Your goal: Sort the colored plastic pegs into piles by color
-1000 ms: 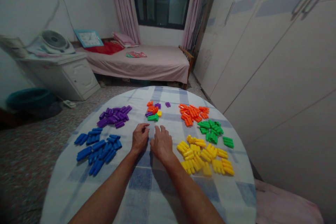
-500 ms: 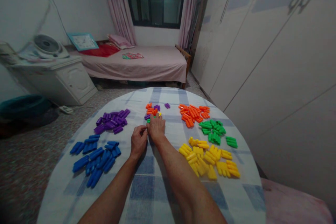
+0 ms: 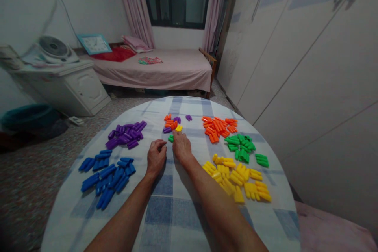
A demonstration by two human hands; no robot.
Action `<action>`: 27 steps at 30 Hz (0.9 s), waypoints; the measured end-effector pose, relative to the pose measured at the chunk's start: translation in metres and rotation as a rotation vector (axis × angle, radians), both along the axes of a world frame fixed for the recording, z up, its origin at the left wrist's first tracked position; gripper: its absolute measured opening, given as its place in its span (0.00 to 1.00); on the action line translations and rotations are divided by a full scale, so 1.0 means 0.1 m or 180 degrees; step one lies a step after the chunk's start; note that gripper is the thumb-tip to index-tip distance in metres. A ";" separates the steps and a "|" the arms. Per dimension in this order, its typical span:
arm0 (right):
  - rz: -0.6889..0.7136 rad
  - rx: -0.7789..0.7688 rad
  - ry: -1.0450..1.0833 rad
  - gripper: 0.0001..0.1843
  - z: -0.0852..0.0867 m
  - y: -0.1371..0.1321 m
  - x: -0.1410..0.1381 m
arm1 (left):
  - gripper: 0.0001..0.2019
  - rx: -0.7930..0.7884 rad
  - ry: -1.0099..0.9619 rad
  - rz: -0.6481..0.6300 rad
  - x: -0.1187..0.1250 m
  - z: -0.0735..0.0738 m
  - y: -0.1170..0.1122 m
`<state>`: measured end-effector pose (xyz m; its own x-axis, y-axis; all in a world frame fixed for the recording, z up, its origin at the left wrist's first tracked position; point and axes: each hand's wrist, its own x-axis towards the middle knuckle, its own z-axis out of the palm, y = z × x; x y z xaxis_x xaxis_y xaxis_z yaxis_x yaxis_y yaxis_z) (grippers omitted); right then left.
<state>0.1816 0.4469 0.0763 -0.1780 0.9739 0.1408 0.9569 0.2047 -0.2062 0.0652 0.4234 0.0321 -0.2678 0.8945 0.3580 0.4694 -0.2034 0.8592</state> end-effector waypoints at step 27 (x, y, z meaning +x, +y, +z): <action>-0.0535 -0.0272 -0.0563 0.16 0.35 -0.30 1.67 | 0.10 -0.0091 -0.0049 -0.0013 -0.01 0.00 -0.02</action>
<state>0.3481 0.4168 0.1111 -0.0272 0.9989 0.0379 0.9987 0.0288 -0.0424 0.0640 0.4215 0.0325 -0.2693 0.9054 0.3281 0.4552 -0.1805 0.8719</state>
